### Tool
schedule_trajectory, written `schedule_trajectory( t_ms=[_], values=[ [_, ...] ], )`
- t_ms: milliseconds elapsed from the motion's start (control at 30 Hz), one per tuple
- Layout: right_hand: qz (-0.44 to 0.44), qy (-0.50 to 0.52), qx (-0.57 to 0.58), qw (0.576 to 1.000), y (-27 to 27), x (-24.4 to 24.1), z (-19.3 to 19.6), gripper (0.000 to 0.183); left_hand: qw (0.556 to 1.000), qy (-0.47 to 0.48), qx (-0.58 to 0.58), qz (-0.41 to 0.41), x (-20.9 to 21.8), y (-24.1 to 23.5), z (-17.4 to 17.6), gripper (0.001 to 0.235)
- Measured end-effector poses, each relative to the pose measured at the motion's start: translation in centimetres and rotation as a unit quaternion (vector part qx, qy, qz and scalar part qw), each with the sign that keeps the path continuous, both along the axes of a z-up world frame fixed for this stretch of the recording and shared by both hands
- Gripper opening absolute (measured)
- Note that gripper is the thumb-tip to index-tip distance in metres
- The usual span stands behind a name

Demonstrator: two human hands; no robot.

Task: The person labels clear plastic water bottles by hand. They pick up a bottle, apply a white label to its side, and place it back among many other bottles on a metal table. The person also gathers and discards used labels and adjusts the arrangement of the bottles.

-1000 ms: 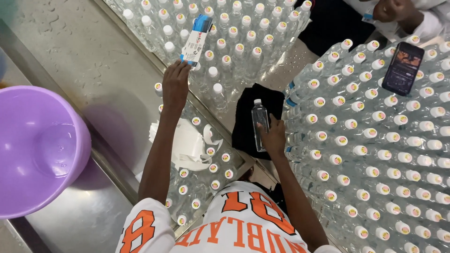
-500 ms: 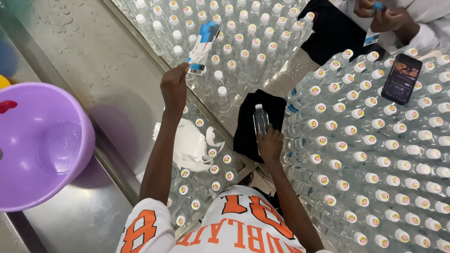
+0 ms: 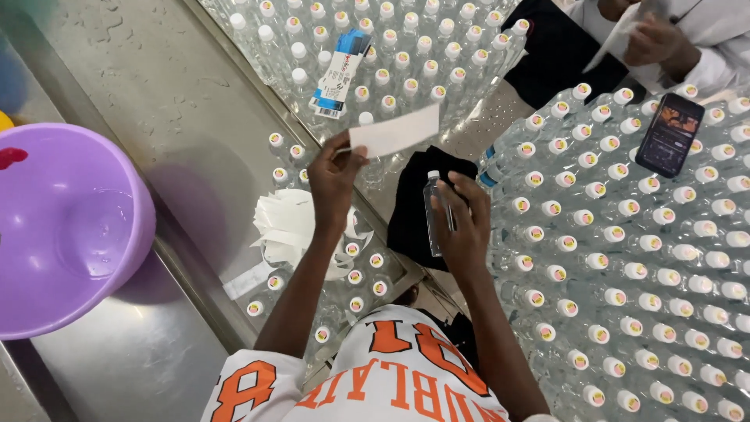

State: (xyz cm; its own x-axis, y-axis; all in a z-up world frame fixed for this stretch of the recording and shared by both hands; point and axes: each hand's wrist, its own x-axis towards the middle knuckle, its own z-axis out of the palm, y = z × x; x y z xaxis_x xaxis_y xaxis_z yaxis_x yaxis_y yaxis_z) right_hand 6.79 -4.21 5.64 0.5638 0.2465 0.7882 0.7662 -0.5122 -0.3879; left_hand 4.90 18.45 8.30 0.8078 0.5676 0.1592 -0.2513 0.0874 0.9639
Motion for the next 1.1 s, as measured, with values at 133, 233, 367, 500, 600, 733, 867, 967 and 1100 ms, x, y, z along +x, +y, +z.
schedule_trajectory(
  t_ms=[133,233,367,500,600,733,867,967,1100],
  values=[
    [0.032,-0.037,0.015,0.999,0.5,0.6,5.0,0.031,0.998,0.017,-0.010,-0.066,-2.0,-4.7,1.4,0.036],
    [0.079,0.013,0.025,0.996,0.3,0.5,5.3,0.043,0.993,0.029,-0.052,-0.105,-3.7,-6.9,3.2,0.035],
    [0.059,0.070,0.019,0.996,-1.5,-0.8,4.5,0.044,0.989,0.031,-0.068,-0.125,-4.3,-8.2,2.2,0.027],
    [0.056,0.153,0.030,0.986,-2.7,-2.7,4.9,0.032,0.985,0.024,-0.096,-0.140,-4.4,-9.2,1.6,0.019],
    [0.023,0.228,0.047,0.972,-3.4,-3.9,6.0,0.023,0.980,0.016,-0.108,-0.165,-3.9,-10.5,1.4,0.019],
    [0.017,0.336,0.138,0.932,-5.3,-4.2,5.4,0.026,0.981,0.021,-0.063,-0.183,-4.3,-12.5,1.2,0.017],
    [-0.023,0.405,0.218,0.887,-6.2,-4.7,5.0,0.022,0.972,0.025,-0.080,-0.221,-4.9,-14.2,2.2,0.020],
    [-0.066,0.420,0.279,0.861,-6.1,-5.3,5.1,0.023,0.970,0.035,-0.081,-0.228,-4.9,-14.6,1.7,0.022],
    [-0.096,0.390,0.345,0.848,-7.7,-5.8,2.9,0.021,0.978,0.066,-0.039,-0.195,-4.6,-13.8,-0.3,0.023]
  ],
)
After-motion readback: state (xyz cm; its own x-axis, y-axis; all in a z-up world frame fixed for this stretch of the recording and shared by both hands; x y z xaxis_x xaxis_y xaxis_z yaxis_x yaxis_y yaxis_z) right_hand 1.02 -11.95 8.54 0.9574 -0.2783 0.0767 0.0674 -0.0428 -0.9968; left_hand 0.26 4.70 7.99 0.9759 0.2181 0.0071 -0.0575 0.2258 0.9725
